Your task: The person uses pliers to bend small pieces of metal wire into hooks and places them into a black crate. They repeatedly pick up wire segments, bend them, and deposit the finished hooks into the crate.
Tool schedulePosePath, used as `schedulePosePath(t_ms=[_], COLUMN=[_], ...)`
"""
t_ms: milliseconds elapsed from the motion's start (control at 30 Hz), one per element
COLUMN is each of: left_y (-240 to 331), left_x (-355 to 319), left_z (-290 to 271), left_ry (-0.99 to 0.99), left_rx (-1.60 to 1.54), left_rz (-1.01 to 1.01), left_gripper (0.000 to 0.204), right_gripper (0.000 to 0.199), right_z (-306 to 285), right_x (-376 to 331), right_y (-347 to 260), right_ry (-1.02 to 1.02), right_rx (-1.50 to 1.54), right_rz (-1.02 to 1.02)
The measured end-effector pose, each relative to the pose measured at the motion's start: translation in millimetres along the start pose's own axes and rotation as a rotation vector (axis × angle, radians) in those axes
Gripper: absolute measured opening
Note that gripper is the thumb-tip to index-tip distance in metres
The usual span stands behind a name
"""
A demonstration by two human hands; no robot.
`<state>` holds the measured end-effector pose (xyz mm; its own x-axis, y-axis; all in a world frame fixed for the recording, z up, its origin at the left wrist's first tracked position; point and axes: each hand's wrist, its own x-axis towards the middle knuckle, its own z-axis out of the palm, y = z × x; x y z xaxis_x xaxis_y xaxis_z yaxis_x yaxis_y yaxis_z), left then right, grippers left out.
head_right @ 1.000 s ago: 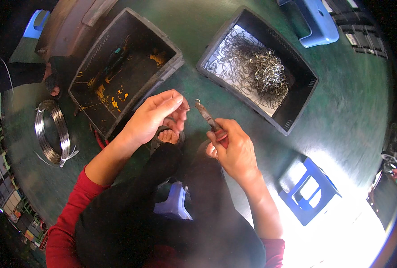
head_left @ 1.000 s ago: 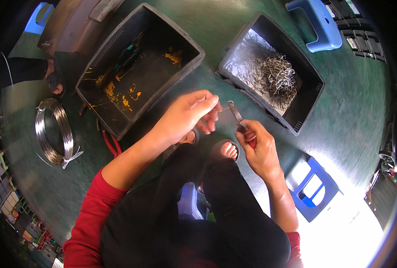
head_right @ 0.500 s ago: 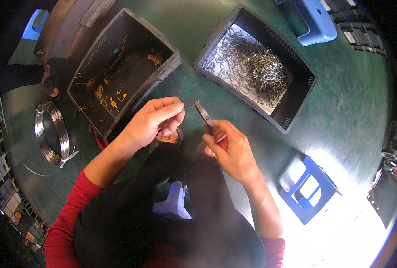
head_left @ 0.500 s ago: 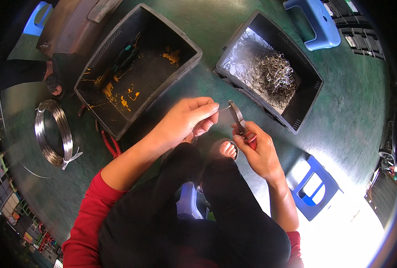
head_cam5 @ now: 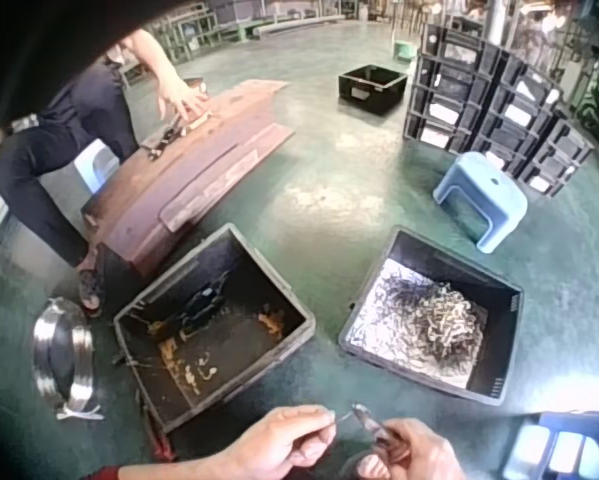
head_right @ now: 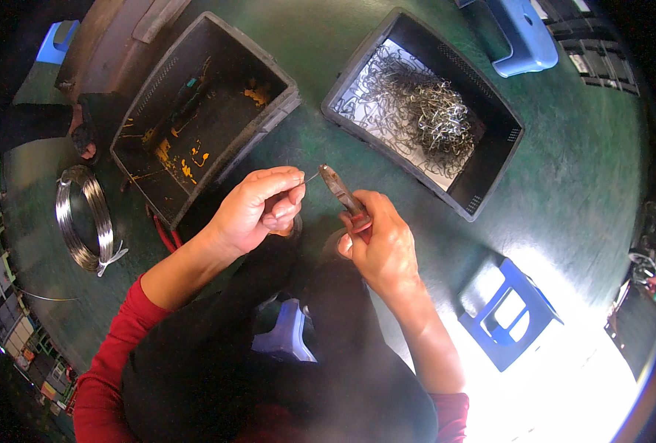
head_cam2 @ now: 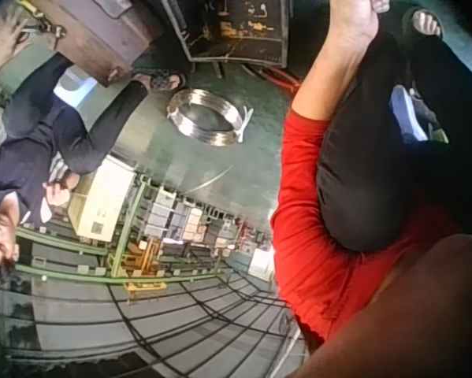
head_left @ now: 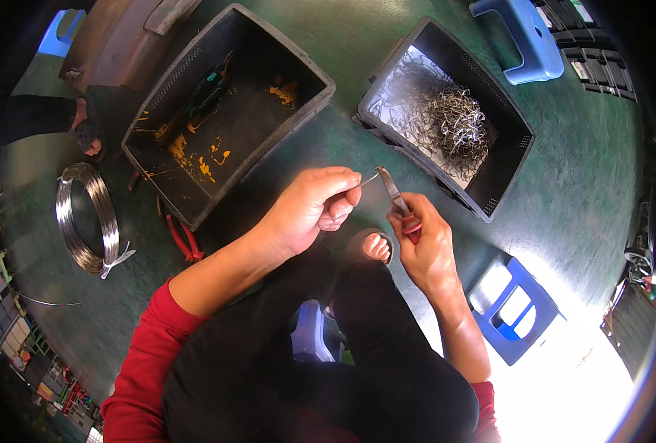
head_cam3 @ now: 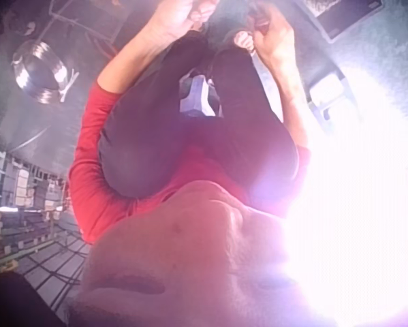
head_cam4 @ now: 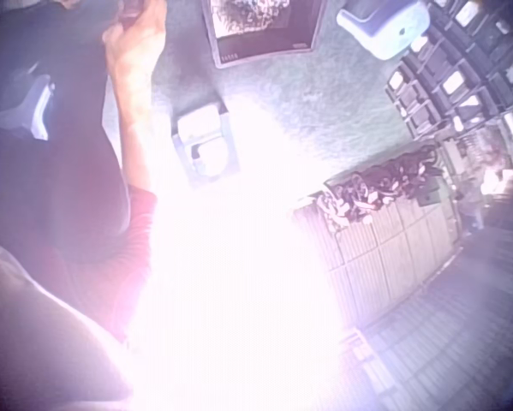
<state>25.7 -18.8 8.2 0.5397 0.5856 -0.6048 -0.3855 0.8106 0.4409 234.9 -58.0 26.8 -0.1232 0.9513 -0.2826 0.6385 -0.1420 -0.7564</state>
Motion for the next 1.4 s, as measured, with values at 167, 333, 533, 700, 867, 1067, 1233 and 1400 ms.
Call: schedulePosePath(t_ms=[167,333,533,700,867,1067,1233,1400], left_y=[-5.1,-10.8,-16.6,-17.3,-23.0,-17.0,-3.0,1.5], left_x=[-1.9,-5.2,-4.0,6.2,6.0,16.6,20.6,20.8], left_z=[5.0,10.8,13.9,15.0,18.7,2.4,-13.6,-19.5], left_ry=[0.045,0.074,0.137,0.080,0.114,0.179,0.192,0.100], left_rx=[-0.048,-0.151,-0.107,-0.117,-0.238,-0.005,0.341,0.383], left_rz=[0.000,0.006,0.039,0.175,0.142,0.299,0.447,0.470], left_gripper=[0.027,0.026,0.031,0.033,0.028,0.020,0.016,0.015], right_gripper=[0.024,0.050,0.050,0.051,0.057,0.063,0.045,0.037], right_z=[5.7,8.7,8.7,9.9,10.5,13.2,11.2,-2.0], right_x=[1.7,2.9,4.3,7.9,10.9,7.5,-0.1,3.9], right_y=[7.4,11.7,14.2,18.7,22.0,30.1,36.6,29.4], right_ry=[0.077,0.068,0.028,0.137,0.277,0.293,-0.060,-0.094], right_rx=[-0.098,-0.099,-0.003,-0.046,-0.306,-0.535,-0.062,0.094], right_rz=[-0.060,-0.048,0.001,-0.084,-0.245,-0.312,0.050,0.136])
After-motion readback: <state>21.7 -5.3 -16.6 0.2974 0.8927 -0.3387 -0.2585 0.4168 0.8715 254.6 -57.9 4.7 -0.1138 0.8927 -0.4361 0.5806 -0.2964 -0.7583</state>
